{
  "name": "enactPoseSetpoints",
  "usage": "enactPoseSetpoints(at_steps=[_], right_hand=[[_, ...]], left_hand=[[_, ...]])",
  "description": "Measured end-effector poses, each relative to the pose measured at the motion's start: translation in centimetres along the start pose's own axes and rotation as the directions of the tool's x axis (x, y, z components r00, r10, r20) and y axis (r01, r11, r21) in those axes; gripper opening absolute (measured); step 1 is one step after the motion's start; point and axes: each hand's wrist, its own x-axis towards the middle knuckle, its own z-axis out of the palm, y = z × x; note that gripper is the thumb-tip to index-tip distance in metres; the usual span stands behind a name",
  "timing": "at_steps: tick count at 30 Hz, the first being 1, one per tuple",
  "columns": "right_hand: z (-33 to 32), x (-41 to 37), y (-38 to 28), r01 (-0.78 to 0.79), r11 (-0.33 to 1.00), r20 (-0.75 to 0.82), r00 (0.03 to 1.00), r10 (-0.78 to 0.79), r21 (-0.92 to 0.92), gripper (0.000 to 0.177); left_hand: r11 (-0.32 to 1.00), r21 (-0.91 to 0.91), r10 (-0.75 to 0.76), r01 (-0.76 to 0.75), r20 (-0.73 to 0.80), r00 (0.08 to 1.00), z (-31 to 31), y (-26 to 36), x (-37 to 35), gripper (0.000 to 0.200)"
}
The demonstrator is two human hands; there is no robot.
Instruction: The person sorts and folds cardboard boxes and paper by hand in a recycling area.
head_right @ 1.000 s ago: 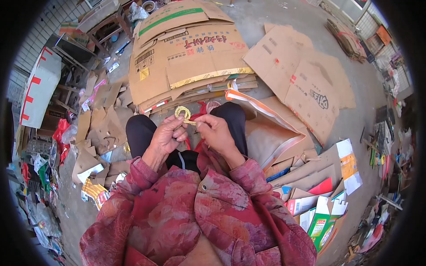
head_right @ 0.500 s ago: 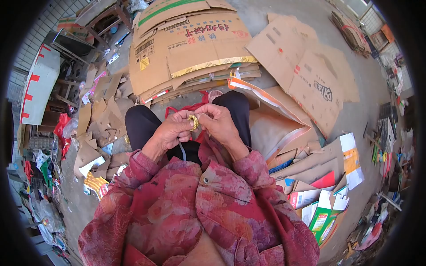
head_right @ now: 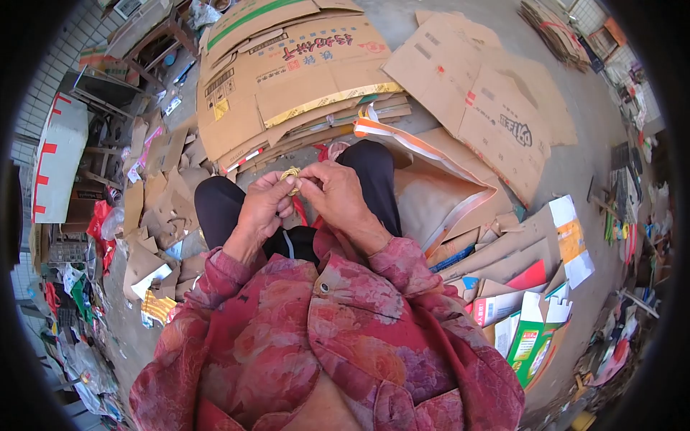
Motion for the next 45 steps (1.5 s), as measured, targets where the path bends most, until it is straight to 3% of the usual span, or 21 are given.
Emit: enactPoseSetpoints(at_steps=[4, 6, 9, 16, 17, 18, 19, 20, 22, 23, 27, 29, 30, 31, 32, 35, 38, 40, 42, 44, 45], right_hand=[[-0.5, 0.1, -0.6, 0.023, 0.999, 0.038, 0.999, -0.022, -0.048, 0.013], [-0.1, -0.1, -0.9, 0.096, 0.982, -0.077, 0.991, -0.110, -0.164, 0.010], [0.6, -0.4, -0.8, 0.274, 0.902, -0.089, 0.943, -0.320, -0.333, 0.008], [0.0, 0.1, -0.8, 0.066, 0.998, -0.041, 0.997, -0.067, -0.025, 0.010], [-0.3, 0.2, -0.9, 0.045, 0.999, -0.029, 0.999, -0.045, -0.027, 0.013], [-0.3, 0.1, -0.8, 0.055, 0.998, -0.031, 0.998, -0.056, -0.028, 0.013], [-0.3, 0.0, -0.5, 0.027, 0.999, -0.016, 0.999, -0.028, -0.036, 0.014], [-0.2, -0.1, -0.4, 0.000, 0.999, 0.000, 1.000, 0.000, -0.046, 0.015], [-0.2, -0.2, -0.3, 0.010, 0.999, -0.024, 1.000, -0.011, -0.036, 0.017], [0.0, -0.3, 0.3, -0.025, 0.999, -0.025, 0.999, 0.024, -0.029, 0.016], [-0.4, -0.2, 0.2, 0.012, 0.996, -0.090, 0.996, -0.020, -0.087, 0.013], [-0.9, 0.0, 0.5, 0.030, 0.997, -0.132, 0.991, -0.039, -0.068, 0.012], [-1.3, 0.1, 0.8, 0.044, 0.998, -0.176, 0.983, -0.052, -0.049, 0.012], [-2.0, 0.4, 1.3, 0.046, 0.989, -0.231, 0.970, -0.078, -0.143, 0.011], [-2.8, 0.5, 1.3, -0.093, 0.994, -0.182, 0.980, 0.083, -0.051, 0.011], [-2.6, 0.3, 2.2, -0.124, 0.991, -0.097, 0.987, 0.129, 0.059, 0.010], [-2.7, 0.6, 2.0, -0.136, 0.977, 0.038, 0.991, 0.131, 0.165, 0.010], [-3.2, 0.8, 0.0, -0.017, 0.999, 0.064, 0.998, 0.014, 0.044, 0.009], [-3.5, 0.6, -1.5, -0.047, 0.999, 0.309, 0.950, 0.039, 0.020, 0.008], [-2.9, 0.1, -1.9, 0.227, 0.971, 0.585, 0.798, -0.142, -0.073, 0.012], [-2.7, 0.7, -2.1, 0.233, 0.969, 0.583, 0.800, -0.146, -0.078, 0.012]], left_hand=[[0.999, 0.031, 0.019, -0.020, 0.023, 1.000, 0.3, 0.2, -0.3, 0.008], [0.998, 0.055, 0.029, -0.030, 0.020, 0.999, 0.5, 0.0, -0.4, 0.007], [0.999, 0.051, 0.026, -0.020, -0.118, 0.993, 1.3, 0.1, -0.1, 0.008], [0.995, -0.007, 0.103, -0.104, -0.054, 0.993, 1.0, -0.2, -0.3, 0.014], [0.981, 0.143, 0.138, -0.128, -0.061, 0.989, 1.0, -0.1, -0.3, 0.015], [0.946, 0.290, 0.173, -0.147, -0.065, 0.983, 0.9, -0.2, -0.4, 0.017], [0.883, 0.355, 0.333, -0.307, -0.013, 0.943, 1.1, -0.8, -0.2, 0.019], [0.880, 0.355, 0.342, -0.316, -0.012, 0.940, 0.6, -1.6, 0.2, 0.019], [0.593, 0.596, 0.560, -0.542, 0.179, 0.809, 0.5, -1.6, 0.6, 0.022], [0.488, 0.695, 0.547, -0.529, 0.228, 0.805, 0.3, -1.5, 0.4, 0.022], [0.551, 0.718, 0.435, -0.425, 0.188, 0.881, 1.2, -1.1, -0.1, 0.018], [0.723, 0.527, 0.460, -0.447, 0.116, 0.881, 1.0, -1.6, 0.3, 0.014], [0.722, 0.526, 0.462, -0.450, 0.117, 0.879, 0.6, -1.7, 0.2, 0.014], [0.782, 0.506, 0.350, -0.364, 0.127, 0.928, 0.8, -0.7, -1.0, 0.012], [0.831, 0.486, 0.233, -0.272, 0.140, 0.962, 0.9, 0.2, -2.0, 0.011], [0.851, 0.490, 0.100, -0.188, 0.200, 0.975, 0.5, 2.0, -3.3, 0.011], [0.830, 0.522, 0.105, -0.199, 0.205, 0.973, -1.0, 2.5, -2.8, 0.012], [0.770, 0.602, 0.038, -0.212, 0.289, 0.957, -2.9, 3.5, -2.6, 0.022], [0.714, 0.671, 0.079, -0.197, 0.202, 0.976, -5.8, 4.0, -2.2, 0.028], [0.818, 0.562, 0.080, -0.121, 0.097, 0.992, -7.5, 4.9, -3.0, 0.033], [0.843, 0.528, 0.080, -0.100, 0.060, 0.995, -8.3, 5.2, -3.4, 0.034]])
